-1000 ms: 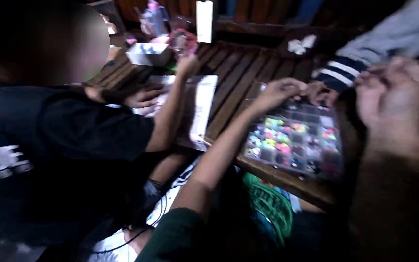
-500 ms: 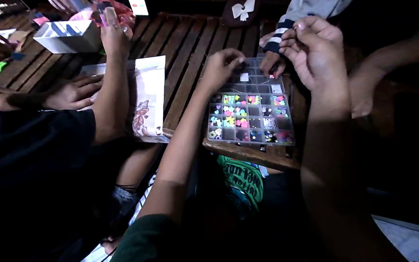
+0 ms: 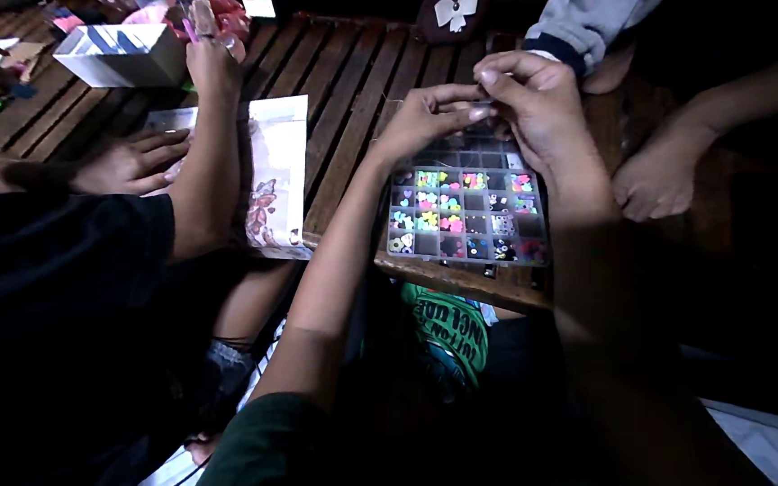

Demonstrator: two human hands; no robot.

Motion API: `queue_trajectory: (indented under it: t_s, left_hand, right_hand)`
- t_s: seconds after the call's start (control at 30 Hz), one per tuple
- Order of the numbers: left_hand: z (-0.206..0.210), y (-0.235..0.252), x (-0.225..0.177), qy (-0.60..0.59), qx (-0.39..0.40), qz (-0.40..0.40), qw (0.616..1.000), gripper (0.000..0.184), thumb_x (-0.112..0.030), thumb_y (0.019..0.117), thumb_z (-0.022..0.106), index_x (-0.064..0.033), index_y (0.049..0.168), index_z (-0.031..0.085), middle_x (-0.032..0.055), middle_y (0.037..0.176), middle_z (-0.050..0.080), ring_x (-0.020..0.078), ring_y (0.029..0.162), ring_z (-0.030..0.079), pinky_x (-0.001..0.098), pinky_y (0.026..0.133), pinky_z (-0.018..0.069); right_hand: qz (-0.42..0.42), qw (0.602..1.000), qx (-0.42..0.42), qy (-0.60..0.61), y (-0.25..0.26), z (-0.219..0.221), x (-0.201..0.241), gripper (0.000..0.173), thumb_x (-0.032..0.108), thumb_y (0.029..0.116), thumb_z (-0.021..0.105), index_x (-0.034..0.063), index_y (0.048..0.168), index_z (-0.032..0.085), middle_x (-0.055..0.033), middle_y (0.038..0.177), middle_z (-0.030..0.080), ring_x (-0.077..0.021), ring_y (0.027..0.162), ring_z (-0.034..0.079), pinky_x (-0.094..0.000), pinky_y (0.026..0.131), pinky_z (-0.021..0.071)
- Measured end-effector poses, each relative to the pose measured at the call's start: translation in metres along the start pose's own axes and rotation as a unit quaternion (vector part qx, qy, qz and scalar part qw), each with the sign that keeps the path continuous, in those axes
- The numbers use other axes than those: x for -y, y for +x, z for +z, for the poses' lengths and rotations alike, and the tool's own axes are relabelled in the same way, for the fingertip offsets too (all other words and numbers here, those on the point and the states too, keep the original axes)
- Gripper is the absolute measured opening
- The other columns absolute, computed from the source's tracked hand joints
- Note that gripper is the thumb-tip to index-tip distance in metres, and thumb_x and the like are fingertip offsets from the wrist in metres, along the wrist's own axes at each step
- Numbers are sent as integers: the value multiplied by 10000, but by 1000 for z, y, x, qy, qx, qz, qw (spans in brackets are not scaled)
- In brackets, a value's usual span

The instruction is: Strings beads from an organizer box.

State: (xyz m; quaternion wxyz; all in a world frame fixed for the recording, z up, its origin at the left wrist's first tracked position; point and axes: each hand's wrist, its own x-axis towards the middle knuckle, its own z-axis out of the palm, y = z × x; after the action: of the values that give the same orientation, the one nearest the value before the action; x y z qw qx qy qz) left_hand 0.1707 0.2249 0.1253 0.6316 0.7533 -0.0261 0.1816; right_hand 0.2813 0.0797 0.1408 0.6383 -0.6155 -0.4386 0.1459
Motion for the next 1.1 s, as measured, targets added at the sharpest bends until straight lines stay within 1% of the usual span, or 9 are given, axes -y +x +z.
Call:
queue_trajectory:
  t_s: [0.07, 0.13, 0.27, 0.33, 0.47, 0.63, 0.7, 0.83, 1.1]
  left_hand:
    - [-1, 0, 1, -7, -2, 4, 1000, 84, -20, 981, 627, 3, 1030, 691, -41, 839, 701, 10, 726, 638, 196, 691, 545]
    - [-2, 0, 0, -22, -3, 0, 1000, 80, -17, 993, 611, -11, 987, 691, -49, 805, 697, 16, 721, 649, 204, 706, 559]
    - [-4, 1, 1, -49, -22, -7, 999, 132, -56, 1028, 575, -9, 997, 694, -28, 825, 702, 46, 738, 666, 225, 717, 577]
    - [-5, 2, 2, -59, -47, -4, 997, 168, -86, 1053, 540, -13, 1016, 687, -36, 815, 698, 43, 738, 664, 227, 717, 575]
    - [-10, 4, 3, -54, -115, -9, 992, 186, -120, 1065, 530, -12, 1029, 677, -30, 823, 685, 41, 731, 652, 227, 713, 570]
    - [-15, 6, 13, 48, -149, -33, 987, 203, -135, 1052, 563, 27, 1034, 683, -8, 815, 682, 28, 704, 638, 229, 706, 563]
    - [-16, 5, 16, 137, -136, -54, 980, 220, -145, 1047, 570, 38, 1040, 693, 41, 843, 681, 59, 721, 639, 266, 737, 569]
    - [-13, 3, 20, 350, -29, -99, 931, 268, -139, 1049, 555, 73, 1077, 716, 233, 1016, 716, 344, 984, 694, 528, 952, 517]
    - [-17, 3, 22, 325, -20, -128, 937, 256, -149, 1050, 561, 45, 1059, 727, 212, 980, 714, 321, 938, 688, 525, 912, 521]
  right_hand:
    - [-5, 1000, -4, -3, 1, 2, -1, 133, 147, 1016, 611, 72, 1095, 686, 53, 1097, 661, 9, 886, 619, -177, 743, 528]
    - [4, 1000, -7, 5, 1, 3, -2, 133, 141, 1017, 606, 71, 1095, 689, 56, 1067, 677, 7, 863, 624, -178, 735, 526]
    - [23, 999, 16, 37, 0, 8, -2, 185, 142, 1062, 524, 34, 1153, 643, 11, 1075, 682, -47, 962, 656, -251, 897, 554]
    - [59, 997, 45, 19, -1, 9, 2, 267, 198, 1093, 474, 27, 1260, 593, 11, 1076, 654, -43, 960, 649, -252, 896, 553]
    - [105, 990, 96, -11, 0, 11, -1, 337, 141, 1057, 554, -23, 1350, 519, -48, 1100, 702, -77, 972, 698, -279, 921, 574]
    - [139, 976, 149, -82, 0, 16, -3, 329, 97, 1049, 560, -37, 1349, 547, -132, 1184, 672, -113, 964, 690, -281, 885, 568]
    - [153, 966, 165, -131, 1, 16, -8, 328, 128, 1053, 569, -28, 1341, 569, -163, 1194, 669, -164, 988, 687, -325, 908, 559]
    - [161, 945, 187, -213, 0, 16, -15, 302, 153, 1052, 586, -36, 1284, 626, -209, 1223, 669, -270, 1087, 665, -441, 987, 514]
    - [185, 934, 202, -230, -6, 23, -10, 312, 183, 1020, 656, -6, 1268, 647, -198, 1200, 681, -287, 1058, 679, -459, 952, 537]
